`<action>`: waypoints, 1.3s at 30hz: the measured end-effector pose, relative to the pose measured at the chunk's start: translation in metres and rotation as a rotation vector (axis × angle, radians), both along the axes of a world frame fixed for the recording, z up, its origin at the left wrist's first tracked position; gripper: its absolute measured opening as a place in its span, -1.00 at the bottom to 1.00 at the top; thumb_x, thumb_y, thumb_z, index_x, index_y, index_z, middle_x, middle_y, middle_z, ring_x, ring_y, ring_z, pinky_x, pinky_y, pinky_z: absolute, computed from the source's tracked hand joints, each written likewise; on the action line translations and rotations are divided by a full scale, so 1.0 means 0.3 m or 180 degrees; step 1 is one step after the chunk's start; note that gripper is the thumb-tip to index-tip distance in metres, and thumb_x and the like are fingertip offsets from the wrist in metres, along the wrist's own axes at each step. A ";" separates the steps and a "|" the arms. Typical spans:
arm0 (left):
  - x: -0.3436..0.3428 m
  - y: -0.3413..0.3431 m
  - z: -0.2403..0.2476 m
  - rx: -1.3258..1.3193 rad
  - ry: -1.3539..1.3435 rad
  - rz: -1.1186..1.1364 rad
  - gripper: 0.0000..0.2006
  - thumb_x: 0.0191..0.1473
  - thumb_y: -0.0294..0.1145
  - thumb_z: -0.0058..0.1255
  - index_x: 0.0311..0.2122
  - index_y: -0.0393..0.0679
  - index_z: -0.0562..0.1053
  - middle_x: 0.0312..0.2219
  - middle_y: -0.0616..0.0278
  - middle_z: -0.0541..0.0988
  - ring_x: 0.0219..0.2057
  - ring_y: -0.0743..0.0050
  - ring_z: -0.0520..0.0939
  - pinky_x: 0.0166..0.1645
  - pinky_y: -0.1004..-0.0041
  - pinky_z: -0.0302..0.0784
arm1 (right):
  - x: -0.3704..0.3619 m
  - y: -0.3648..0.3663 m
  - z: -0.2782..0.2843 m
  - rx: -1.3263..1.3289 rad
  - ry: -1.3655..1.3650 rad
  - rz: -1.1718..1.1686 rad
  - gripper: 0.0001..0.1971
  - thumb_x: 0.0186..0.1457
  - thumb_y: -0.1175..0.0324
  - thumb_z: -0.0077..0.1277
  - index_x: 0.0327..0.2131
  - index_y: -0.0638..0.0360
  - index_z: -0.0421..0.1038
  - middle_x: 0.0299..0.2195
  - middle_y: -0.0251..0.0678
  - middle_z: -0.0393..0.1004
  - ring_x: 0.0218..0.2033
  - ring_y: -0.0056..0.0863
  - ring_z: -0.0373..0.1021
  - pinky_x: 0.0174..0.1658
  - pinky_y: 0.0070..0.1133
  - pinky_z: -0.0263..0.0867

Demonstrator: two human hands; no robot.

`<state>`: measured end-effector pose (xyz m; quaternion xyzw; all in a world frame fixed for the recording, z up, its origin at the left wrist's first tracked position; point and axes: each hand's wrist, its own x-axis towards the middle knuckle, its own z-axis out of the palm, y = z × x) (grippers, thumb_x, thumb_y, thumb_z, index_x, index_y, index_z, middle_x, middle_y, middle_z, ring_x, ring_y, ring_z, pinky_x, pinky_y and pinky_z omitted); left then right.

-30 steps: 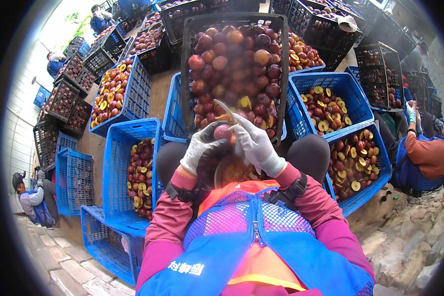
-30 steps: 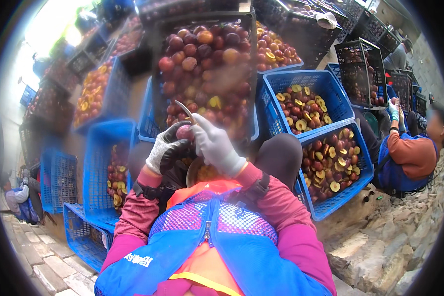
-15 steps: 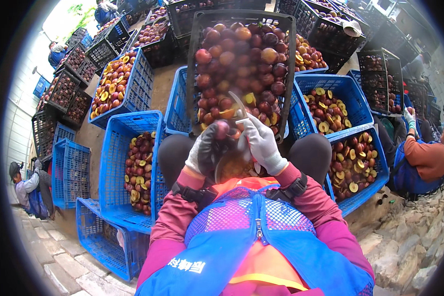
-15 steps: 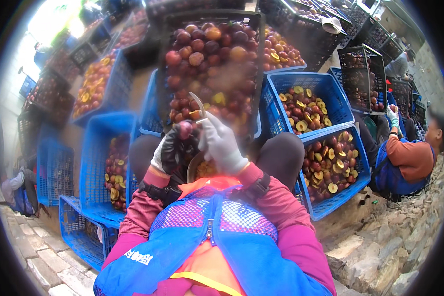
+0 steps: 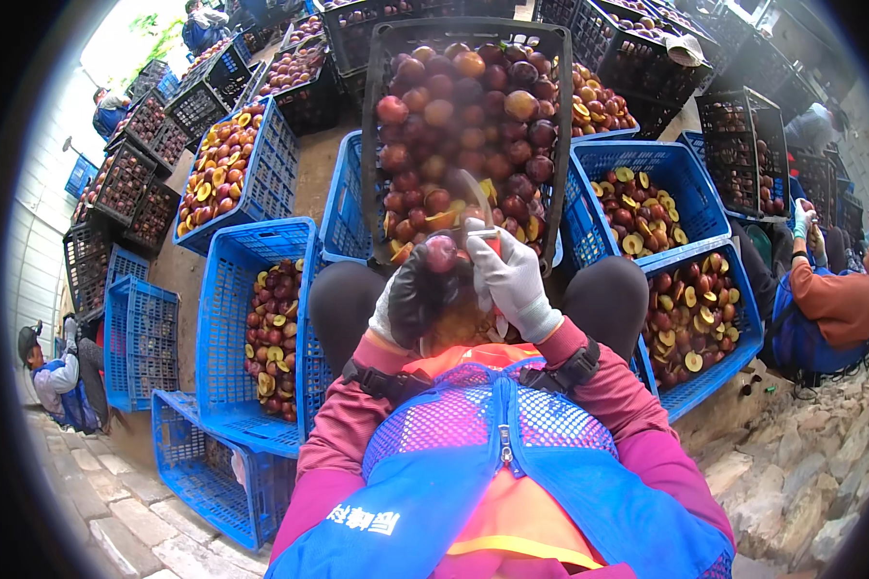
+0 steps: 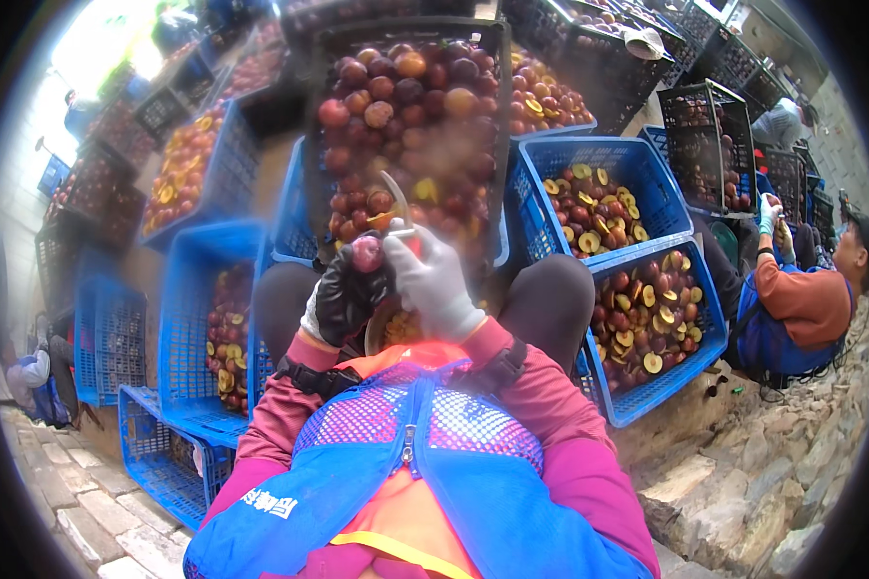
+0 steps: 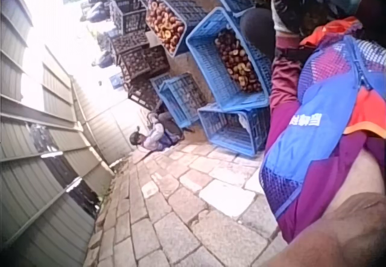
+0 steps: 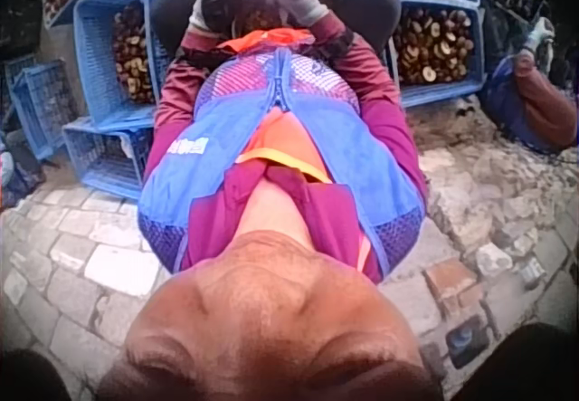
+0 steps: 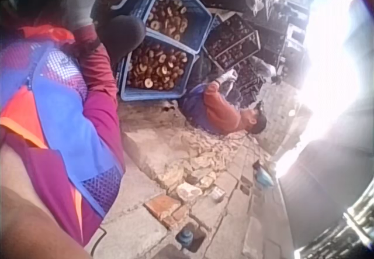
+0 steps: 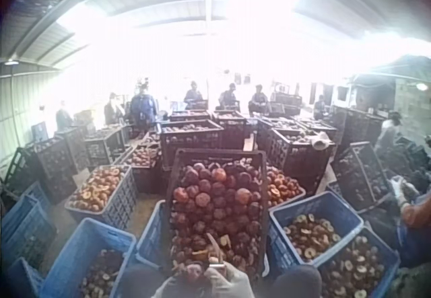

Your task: The person is using a knife to cut plums in half and remove the pits while working in a large processing area.

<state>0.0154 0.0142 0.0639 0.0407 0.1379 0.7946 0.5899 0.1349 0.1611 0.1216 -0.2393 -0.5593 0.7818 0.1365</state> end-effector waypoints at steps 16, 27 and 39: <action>0.094 -0.024 0.001 -0.0593 0.0809 0.0094 -0.63 0.44 -0.14 0.12 0.18 -0.16 0.55 0.00 0.33 0.69 -0.05 0.43 0.69 0.11 0.33 0.61 | 0.047 0.021 -0.093 0.2916 0.0603 0.0011 -0.85 0.29 0.39 0.28 -0.17 0.26 0.65 -0.44 -0.23 0.66 -0.44 -0.66 0.53 -0.31 -0.57 0.46; 0.108 -0.023 0.132 -0.1004 0.1605 0.0760 -0.58 0.40 -0.24 0.18 0.26 -0.15 0.49 -0.02 0.19 0.68 -0.12 0.36 0.71 -0.01 0.36 0.63 | 0.054 0.156 -0.236 0.1179 -0.0283 -0.0201 -0.80 0.40 0.35 0.18 -0.02 0.24 0.59 -0.49 -0.45 0.55 -0.64 -0.71 0.44 -0.53 -0.64 0.38; 0.029 -0.082 -0.040 0.0220 -0.0015 0.0744 -0.58 0.50 -0.25 0.00 0.31 -0.28 0.41 0.17 -0.09 0.59 0.19 -0.03 0.64 0.39 -0.01 0.55 | 0.136 -0.007 -0.092 0.3135 0.0451 0.0673 -0.83 0.46 0.30 0.08 -0.08 0.20 0.50 -0.49 0.02 0.54 -0.44 0.08 0.57 -0.39 -0.25 0.43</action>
